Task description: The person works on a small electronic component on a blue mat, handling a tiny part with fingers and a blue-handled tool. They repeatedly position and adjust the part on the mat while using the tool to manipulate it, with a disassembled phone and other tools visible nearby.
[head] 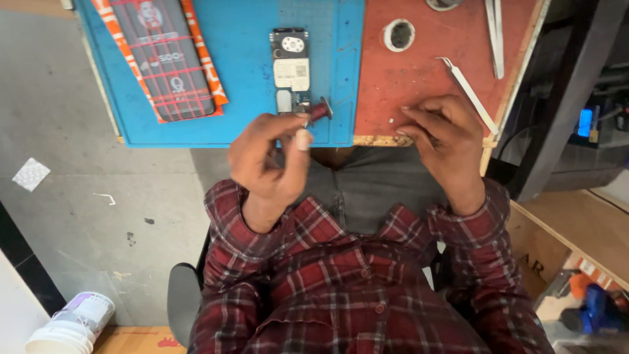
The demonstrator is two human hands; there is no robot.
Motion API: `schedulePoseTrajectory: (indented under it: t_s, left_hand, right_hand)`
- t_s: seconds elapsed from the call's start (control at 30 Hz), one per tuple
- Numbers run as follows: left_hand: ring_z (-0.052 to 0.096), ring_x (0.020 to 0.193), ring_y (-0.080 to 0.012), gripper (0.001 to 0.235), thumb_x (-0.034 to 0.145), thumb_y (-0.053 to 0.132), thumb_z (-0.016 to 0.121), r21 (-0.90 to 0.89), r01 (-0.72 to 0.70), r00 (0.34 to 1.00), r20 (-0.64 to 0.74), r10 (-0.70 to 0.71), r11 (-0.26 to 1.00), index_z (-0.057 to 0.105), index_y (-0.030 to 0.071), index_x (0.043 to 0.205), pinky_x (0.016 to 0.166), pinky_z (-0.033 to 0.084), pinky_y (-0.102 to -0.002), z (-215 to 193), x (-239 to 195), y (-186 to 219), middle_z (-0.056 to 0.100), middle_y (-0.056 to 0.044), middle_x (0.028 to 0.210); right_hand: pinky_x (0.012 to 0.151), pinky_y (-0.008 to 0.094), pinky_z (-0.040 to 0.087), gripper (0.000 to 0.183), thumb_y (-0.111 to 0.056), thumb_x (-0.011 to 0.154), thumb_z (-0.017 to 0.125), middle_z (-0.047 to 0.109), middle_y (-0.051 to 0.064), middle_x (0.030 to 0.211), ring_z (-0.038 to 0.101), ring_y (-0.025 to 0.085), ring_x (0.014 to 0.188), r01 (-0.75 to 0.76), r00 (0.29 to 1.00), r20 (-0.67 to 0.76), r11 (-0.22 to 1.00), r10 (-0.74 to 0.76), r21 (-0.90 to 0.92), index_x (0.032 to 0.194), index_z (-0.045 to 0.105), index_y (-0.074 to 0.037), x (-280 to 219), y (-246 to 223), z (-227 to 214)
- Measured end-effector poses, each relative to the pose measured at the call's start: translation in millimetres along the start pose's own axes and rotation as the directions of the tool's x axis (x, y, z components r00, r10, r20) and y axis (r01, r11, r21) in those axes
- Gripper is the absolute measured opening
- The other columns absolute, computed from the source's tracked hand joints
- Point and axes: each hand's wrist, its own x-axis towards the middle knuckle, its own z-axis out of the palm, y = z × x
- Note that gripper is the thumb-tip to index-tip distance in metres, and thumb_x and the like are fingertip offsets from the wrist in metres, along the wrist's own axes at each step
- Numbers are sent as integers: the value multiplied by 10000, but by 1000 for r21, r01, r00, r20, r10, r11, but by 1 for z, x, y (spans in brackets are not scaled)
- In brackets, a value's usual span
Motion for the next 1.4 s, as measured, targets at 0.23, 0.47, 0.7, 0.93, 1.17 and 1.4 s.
schedulePoseTrajectory:
  t_s: [0.23,0.47,0.7,0.93,1.17,1.4]
  left_hand:
    - [621,847,-207,313,914,79,806,323,12,999,28,-22,946,690,24,1199,670,428,-328,-26,17,3,703,-91,1020]
    - [584,1115,-280,472,730,247,863,572,-191,907,414,-79,798,695,115,1151,823,443,-431,3,12,-13,636,-45,1155]
    - [620,1102,-249,479,808,213,847,429,-217,945,319,78,877,691,106,1249,876,469,-406,-6,7,-22,639,-24,1132]
    - [625,1078,-129,475,885,-26,797,-283,147,980,175,-99,948,674,37,1340,971,533,-281,-16,3,-18,599,-49,1165]
    - [624,999,-130,424,934,-126,733,-641,166,986,109,-126,749,639,-48,1340,858,588,-300,-14,0,-37,590,-63,1177]
    - [662,891,-191,343,933,-58,604,-841,357,909,213,-359,406,558,18,1265,723,604,-337,-34,2,-46,605,-109,1070]
  right_hand:
    - [754,355,545,318,15,859,873,667,102,1096,653,250,958,201,979,-25,979,-200,33,1152,752,-11,11,-30,12]
    - [887,390,590,482,79,892,737,658,152,1354,690,318,1148,278,957,87,961,-278,10,1351,646,-37,47,-65,32]
    - [740,419,555,633,77,817,732,681,165,1068,684,338,891,221,957,183,974,-226,48,1430,615,-32,55,-76,44]
    - [625,342,513,161,55,917,725,674,120,861,672,212,720,152,975,130,966,-181,210,1064,755,-5,34,-64,34]
    - [632,292,499,154,20,825,790,694,78,822,665,162,722,91,971,175,931,-162,353,973,774,-18,-1,-59,22]
    - [611,269,472,181,33,795,799,678,62,821,618,138,729,11,964,239,914,-118,407,970,800,-11,-32,-42,6]
